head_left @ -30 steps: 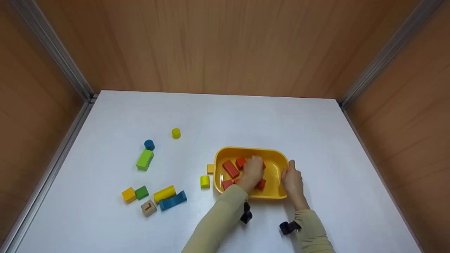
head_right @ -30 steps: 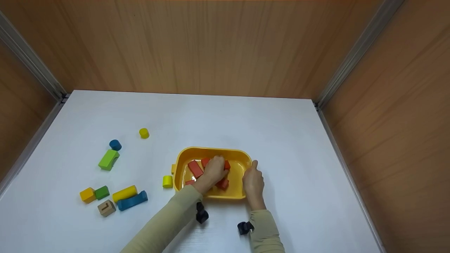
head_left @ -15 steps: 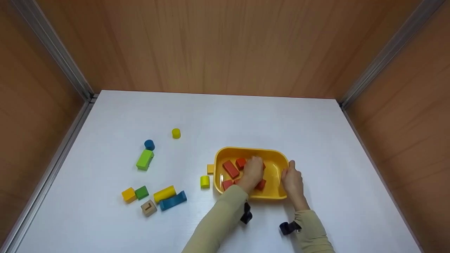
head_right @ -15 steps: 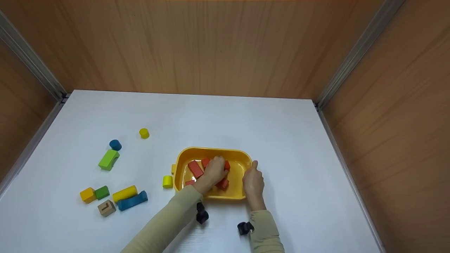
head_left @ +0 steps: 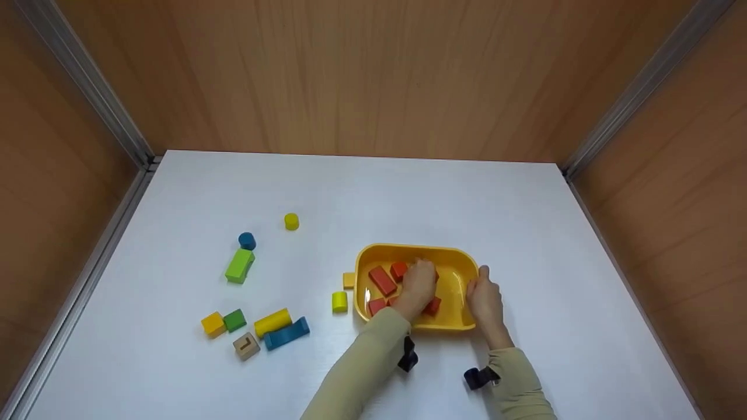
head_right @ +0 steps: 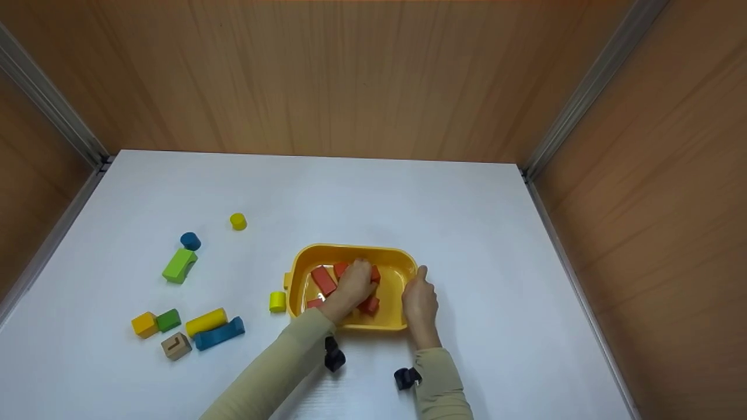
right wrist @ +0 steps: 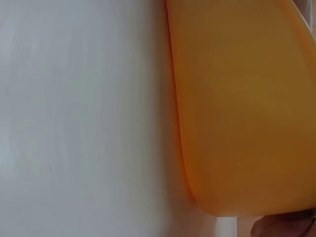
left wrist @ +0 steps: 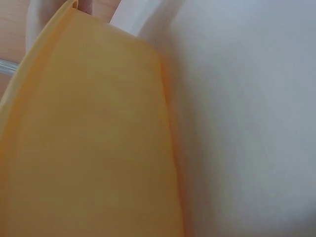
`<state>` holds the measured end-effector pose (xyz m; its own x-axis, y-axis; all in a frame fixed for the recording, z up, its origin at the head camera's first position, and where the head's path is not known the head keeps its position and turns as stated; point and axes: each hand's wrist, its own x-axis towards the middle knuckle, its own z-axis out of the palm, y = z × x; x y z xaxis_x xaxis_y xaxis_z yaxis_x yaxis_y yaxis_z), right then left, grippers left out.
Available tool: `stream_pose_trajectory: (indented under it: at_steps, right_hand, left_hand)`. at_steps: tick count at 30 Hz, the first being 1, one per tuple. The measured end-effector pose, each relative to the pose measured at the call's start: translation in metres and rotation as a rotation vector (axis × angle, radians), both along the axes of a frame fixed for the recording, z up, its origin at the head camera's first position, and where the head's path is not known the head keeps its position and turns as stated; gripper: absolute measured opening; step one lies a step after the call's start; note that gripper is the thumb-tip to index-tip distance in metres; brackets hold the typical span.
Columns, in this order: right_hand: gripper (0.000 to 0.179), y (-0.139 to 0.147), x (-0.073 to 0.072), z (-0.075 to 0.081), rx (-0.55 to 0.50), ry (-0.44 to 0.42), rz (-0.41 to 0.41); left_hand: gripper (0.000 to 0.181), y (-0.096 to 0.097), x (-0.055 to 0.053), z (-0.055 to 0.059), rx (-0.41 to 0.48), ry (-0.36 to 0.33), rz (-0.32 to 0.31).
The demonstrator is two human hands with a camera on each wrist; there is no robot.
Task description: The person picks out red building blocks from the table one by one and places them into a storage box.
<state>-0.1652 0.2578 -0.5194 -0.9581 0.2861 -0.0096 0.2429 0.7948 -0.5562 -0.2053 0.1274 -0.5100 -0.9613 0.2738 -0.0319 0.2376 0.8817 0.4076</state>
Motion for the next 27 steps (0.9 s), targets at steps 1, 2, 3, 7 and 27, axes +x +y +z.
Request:
stream_pose_trajectory:
  at_steps: [1, 2, 3, 7, 27]
  right_hand:
    - [0.013, 0.000, 0.000, 0.000, -0.002, -0.004, 0.000]
    - [0.013, 0.000, -0.001, 0.000, -0.002, -0.002, 0.000]
    - [0.014, 0.000, -0.001, 0.000, 0.002, 0.000, 0.000]
    - [0.014, 0.001, -0.001, 0.000, 0.007, 0.002, 0.001]
    - [0.033, 0.003, 0.005, -0.003, 0.116, 0.257, -0.017]
  left_hand:
    - [0.008, 0.000, 0.000, 0.001, -0.002, -0.008, 0.006]
    - [0.009, -0.001, 0.000, 0.002, -0.003, -0.005, 0.009]
    - [0.010, -0.001, 0.001, 0.003, -0.007, 0.007, 0.011]
    - [0.019, -0.004, 0.005, 0.009, -0.002, 0.086, 0.009]
    - [0.067, -0.055, 0.035, 0.038, 0.014, 0.240, -0.152]
